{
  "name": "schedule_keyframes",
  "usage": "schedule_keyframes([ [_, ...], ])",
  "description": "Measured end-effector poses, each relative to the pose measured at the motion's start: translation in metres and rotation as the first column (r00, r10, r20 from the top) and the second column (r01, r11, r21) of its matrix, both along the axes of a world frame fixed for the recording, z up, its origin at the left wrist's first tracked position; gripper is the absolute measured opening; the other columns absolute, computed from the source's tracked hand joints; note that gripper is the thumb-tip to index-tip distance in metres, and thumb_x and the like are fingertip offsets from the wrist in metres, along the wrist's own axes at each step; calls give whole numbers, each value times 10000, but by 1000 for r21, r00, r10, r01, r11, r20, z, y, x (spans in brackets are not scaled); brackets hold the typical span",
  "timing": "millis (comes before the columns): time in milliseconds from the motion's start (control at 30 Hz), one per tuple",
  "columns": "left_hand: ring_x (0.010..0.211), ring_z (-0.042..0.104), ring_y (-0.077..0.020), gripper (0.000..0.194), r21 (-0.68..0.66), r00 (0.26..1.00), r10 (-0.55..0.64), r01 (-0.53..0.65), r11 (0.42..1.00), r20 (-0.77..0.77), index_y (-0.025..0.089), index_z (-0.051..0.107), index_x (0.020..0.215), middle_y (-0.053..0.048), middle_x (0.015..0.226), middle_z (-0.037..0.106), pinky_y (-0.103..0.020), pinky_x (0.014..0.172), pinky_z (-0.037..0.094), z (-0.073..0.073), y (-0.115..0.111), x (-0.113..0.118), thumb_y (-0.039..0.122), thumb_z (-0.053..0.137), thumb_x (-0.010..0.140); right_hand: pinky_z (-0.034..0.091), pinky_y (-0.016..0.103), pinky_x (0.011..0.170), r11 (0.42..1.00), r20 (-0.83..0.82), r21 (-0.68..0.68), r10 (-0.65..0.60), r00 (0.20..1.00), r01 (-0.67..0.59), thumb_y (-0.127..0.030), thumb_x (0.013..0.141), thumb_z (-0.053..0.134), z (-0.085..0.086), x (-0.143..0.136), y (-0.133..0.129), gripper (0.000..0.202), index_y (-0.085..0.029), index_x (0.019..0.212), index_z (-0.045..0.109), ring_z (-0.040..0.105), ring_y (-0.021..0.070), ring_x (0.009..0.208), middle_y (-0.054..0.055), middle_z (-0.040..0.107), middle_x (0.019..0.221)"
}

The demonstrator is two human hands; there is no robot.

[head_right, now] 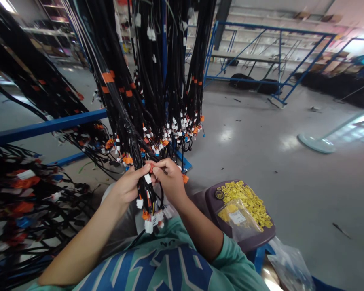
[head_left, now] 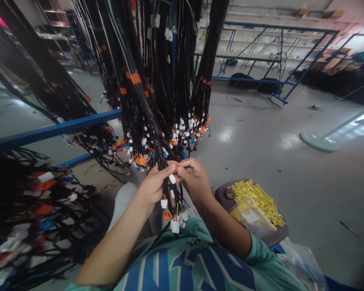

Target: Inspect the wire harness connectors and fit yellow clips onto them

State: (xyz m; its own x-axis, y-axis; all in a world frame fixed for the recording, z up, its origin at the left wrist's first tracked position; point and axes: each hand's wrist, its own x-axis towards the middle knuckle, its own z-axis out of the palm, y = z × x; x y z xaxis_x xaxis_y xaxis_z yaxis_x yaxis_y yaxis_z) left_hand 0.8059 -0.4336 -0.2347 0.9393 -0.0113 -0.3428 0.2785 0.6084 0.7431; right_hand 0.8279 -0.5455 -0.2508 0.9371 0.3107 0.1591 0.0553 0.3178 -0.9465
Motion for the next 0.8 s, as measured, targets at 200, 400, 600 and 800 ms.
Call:
schedule_keyframes([
  [200,399,564,-130,74,-29,985,62,-67,997,-164,113,611,801,-18,555,611,-247,401,489,6,9,15,174,573,787,439,219,519,992,-93,-113,-69,993,58,-388,719,583,-13,13,-11,264,-188,885,535,534,92,579,-25,551,703],
  [400,407,574,-138,166,-46,976,85,-96,994,-200,117,592,758,-11,528,588,-256,398,493,0,22,35,209,487,850,457,275,681,919,-165,-197,313,935,-342,-534,723,570,-35,-1,-25,396,-171,877,595,577,145,764,33,624,839],
  [600,544,634,-160,203,-83,997,47,-53,995,-65,90,617,813,-55,612,638,-283,547,536,-18,33,34,262,513,843,457,280,659,882,-343,-20,436,832,-471,-524,670,633,-48,-13,-16,348,-180,722,622,576,144,642,-6,627,649],
  [800,867,657,-262,426,-193,986,-120,141,971,116,82,610,976,-141,838,688,-357,746,530,-41,51,21,449,592,759,465,261,603,859,-478,170,500,722,-483,-443,621,695,-50,-7,-17,315,-145,701,633,591,137,584,19,650,651],
])
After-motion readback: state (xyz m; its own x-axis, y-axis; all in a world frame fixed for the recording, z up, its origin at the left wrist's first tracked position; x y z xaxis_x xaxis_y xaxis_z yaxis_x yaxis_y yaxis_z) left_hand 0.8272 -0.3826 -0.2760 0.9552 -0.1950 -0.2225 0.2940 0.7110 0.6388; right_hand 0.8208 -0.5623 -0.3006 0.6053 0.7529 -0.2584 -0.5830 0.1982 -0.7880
